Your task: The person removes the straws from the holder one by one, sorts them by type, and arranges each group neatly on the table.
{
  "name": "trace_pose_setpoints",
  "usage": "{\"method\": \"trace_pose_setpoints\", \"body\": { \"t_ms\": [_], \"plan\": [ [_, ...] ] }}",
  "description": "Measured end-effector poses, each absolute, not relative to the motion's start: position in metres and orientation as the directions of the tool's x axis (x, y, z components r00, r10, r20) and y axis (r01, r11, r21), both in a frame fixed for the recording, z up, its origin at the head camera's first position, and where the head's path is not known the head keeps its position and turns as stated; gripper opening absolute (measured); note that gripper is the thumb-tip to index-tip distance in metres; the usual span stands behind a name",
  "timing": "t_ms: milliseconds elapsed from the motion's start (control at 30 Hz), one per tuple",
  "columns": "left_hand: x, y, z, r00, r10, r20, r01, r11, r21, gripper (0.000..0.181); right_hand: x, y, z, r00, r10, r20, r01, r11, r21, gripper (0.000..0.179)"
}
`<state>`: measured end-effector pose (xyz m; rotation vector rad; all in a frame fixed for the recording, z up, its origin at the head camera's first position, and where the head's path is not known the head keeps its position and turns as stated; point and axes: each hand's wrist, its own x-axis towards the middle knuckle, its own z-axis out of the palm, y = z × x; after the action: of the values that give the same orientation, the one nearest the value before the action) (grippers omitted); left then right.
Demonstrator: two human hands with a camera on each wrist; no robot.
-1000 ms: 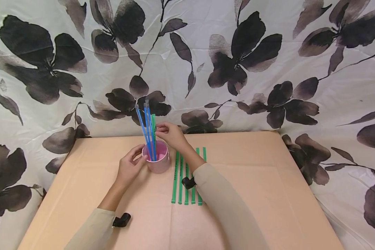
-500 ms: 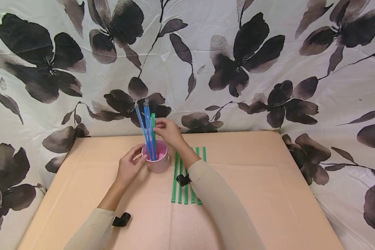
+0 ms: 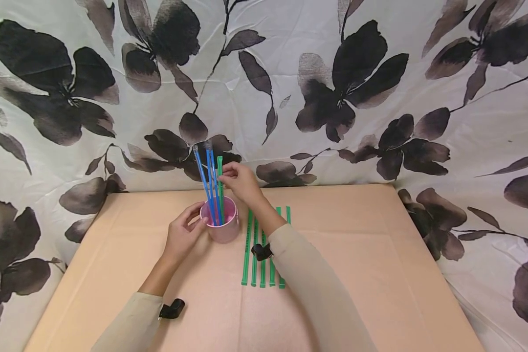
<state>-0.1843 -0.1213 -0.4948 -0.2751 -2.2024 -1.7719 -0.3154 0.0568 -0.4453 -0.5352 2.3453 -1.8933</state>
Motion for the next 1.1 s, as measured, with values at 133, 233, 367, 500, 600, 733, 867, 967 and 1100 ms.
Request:
{"method": "trace_pose_setpoints", "body": {
  "t_ms": [133, 233, 367, 500, 600, 733, 867, 967, 1100],
  "plan": [
    [-0.182, -0.120, -0.496, -0.933, -0.043, 0.357, 0.339, 0.221, 0.914, 0.045, -0.312, 0.065, -0.440, -0.933, -0.317, 0.169, -0.227, 0.157, -0.961, 0.021],
    [-0.179, -0.117, -0.493, -0.934, -0.049, 0.354, 0.335, 0.220, 0.916, 0.045, -0.311, 0.073, -0.434, -0.934, -0.311, 0.177, -0.229, 0.141, -0.963, 0.020],
    [-0.177, -0.115, -0.495, -0.931, -0.059, 0.361, 0.341, 0.218, 0.914, 0.044, -0.309, 0.083, -0.424, -0.933, -0.308, 0.186, -0.230, 0.114, -0.967, 0.021],
    [-0.174, -0.113, -0.495, -0.927, -0.066, 0.368, 0.347, 0.219, 0.912, 0.044, -0.307, 0.093, -0.412, -0.926, -0.316, 0.205, -0.246, 0.096, -0.964, 0.024],
    [-0.172, -0.112, -0.495, -0.926, -0.069, 0.372, 0.349, 0.221, 0.911, 0.044, -0.306, 0.102, -0.403, -0.919, -0.317, 0.233, -0.268, 0.071, -0.961, 0.025],
    [-0.166, -0.118, -0.492, -0.929, -0.047, 0.368, 0.351, 0.208, 0.913, 0.044, -0.297, 0.110, -0.389, -0.923, -0.281, 0.262, -0.273, 0.001, -0.962, 0.022],
    [-0.160, -0.123, -0.489, -0.933, -0.025, 0.359, 0.348, 0.190, 0.918, 0.044, -0.286, 0.120, -0.375, -0.929, -0.233, 0.287, -0.281, -0.057, -0.958, 0.017],
    [-0.156, -0.128, -0.487, -0.937, -0.008, 0.350, 0.343, 0.179, 0.922, 0.044, -0.277, 0.126, -0.368, -0.932, -0.194, 0.305, -0.296, -0.076, -0.952, 0.015],
    [-0.149, -0.134, -0.485, -0.942, 0.013, 0.336, 0.333, 0.180, 0.926, 0.045, -0.263, 0.135, -0.362, -0.939, -0.153, 0.307, -0.298, -0.082, -0.951, 0.015]
  ]
}}
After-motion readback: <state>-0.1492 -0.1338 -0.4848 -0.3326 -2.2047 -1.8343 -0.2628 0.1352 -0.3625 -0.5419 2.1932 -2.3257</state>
